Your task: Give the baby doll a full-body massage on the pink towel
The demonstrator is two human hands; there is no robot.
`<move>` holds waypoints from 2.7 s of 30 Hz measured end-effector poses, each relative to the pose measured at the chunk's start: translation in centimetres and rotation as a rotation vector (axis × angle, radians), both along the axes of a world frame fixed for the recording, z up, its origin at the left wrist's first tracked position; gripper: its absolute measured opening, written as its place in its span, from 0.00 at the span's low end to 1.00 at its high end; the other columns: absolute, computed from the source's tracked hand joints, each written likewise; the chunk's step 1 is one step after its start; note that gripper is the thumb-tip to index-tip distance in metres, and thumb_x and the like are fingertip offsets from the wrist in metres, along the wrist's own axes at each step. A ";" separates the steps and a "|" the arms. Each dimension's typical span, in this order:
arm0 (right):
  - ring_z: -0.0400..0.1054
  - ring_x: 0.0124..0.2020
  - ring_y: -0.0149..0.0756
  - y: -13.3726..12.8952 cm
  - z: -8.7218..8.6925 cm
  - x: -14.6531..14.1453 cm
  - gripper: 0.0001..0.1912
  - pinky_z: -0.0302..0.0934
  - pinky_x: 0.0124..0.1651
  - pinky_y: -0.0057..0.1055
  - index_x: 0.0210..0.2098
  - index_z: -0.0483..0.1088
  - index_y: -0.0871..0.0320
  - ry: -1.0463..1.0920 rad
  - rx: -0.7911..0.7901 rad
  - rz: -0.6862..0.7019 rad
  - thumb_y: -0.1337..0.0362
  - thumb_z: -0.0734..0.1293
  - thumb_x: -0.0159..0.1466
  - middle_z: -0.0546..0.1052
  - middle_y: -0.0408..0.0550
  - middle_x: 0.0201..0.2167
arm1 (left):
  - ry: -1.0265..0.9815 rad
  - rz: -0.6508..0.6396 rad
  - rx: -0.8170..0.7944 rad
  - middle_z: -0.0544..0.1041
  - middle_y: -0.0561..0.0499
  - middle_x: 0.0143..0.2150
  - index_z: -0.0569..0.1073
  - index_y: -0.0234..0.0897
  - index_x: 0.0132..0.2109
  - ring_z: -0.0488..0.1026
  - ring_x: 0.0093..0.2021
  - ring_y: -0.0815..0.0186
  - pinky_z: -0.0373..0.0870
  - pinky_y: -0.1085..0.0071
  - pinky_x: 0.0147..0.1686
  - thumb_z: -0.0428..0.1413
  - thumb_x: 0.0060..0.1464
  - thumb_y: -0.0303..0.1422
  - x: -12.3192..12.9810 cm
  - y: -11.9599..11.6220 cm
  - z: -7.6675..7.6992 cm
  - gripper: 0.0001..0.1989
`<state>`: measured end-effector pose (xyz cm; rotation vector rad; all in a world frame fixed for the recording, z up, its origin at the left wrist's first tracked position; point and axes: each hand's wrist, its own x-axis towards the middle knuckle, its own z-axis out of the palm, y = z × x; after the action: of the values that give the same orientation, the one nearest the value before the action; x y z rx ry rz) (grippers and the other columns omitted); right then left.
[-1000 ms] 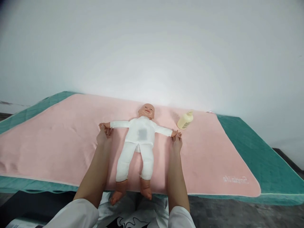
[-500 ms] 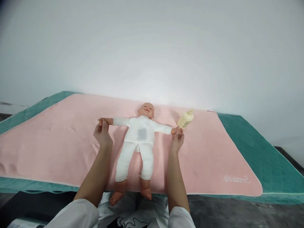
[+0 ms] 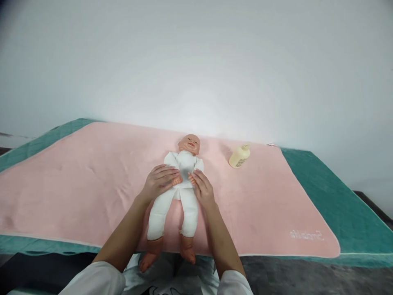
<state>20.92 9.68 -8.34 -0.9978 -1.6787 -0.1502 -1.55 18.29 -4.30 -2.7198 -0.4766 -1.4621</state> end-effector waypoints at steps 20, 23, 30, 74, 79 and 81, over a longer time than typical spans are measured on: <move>0.68 0.59 0.36 -0.1 0.2 -0.7 0.17 0.64 0.65 0.45 0.53 0.73 0.50 -0.064 -0.188 0.124 0.67 0.62 0.68 0.77 0.44 0.55 | 0.130 -0.068 -0.216 0.81 0.50 0.47 0.79 0.46 0.44 0.74 0.53 0.62 0.64 0.55 0.59 0.59 0.55 0.28 0.6 0.6 -1.0 0.10; 0.70 0.58 0.38 0.0 -0.2 -0.3 0.16 0.66 0.63 0.44 0.52 0.74 0.50 0.092 -0.150 0.072 0.67 0.64 0.66 0.77 0.46 0.53 | 0.059 -0.062 -0.225 0.81 0.50 0.46 0.79 0.46 0.45 0.75 0.52 0.62 0.66 0.56 0.58 0.59 0.56 0.29 0.5 0.7 -1.1 0.10; 0.73 0.53 0.42 0.5 -0.1 1.2 0.22 0.67 0.58 0.46 0.53 0.70 0.58 0.705 -0.138 -0.253 0.56 0.69 0.62 0.77 0.57 0.52 | -0.442 0.199 -0.460 0.81 0.48 0.45 0.79 0.42 0.46 0.77 0.48 0.60 0.68 0.57 0.56 0.64 0.52 0.33 -0.3 0.6 -1.1 0.13; 0.74 0.53 0.40 0.3 -0.8 0.2 0.15 0.68 0.59 0.44 0.49 0.74 0.53 0.489 -0.155 -0.045 0.63 0.69 0.62 0.78 0.50 0.51 | -0.378 0.015 -0.445 0.82 0.47 0.44 0.79 0.43 0.44 0.77 0.51 0.57 0.67 0.53 0.58 0.66 0.49 0.36 -0.4 1.1 -1.0 0.13; 0.70 0.58 0.39 0.2 -0.8 -0.2 0.16 0.68 0.61 0.44 0.50 0.75 0.50 0.202 -0.157 0.078 0.67 0.67 0.64 0.77 0.45 0.53 | -0.041 -0.040 -0.198 0.82 0.50 0.45 0.79 0.45 0.46 0.76 0.51 0.61 0.67 0.56 0.57 0.61 0.55 0.32 0.2 1.0 -0.8 0.11; 0.70 0.58 0.38 0.2 -0.5 -0.3 0.17 0.66 0.63 0.44 0.52 0.74 0.50 0.109 -0.134 0.102 0.69 0.66 0.65 0.77 0.44 0.55 | 0.032 -0.047 -0.142 0.82 0.50 0.46 0.78 0.45 0.47 0.76 0.51 0.62 0.65 0.57 0.58 0.59 0.57 0.30 0.3 0.9 -0.7 0.11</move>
<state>20.63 9.89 -8.87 -0.9985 -1.6521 0.0838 -1.28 19.18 -4.97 -2.8778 -0.5383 -1.4455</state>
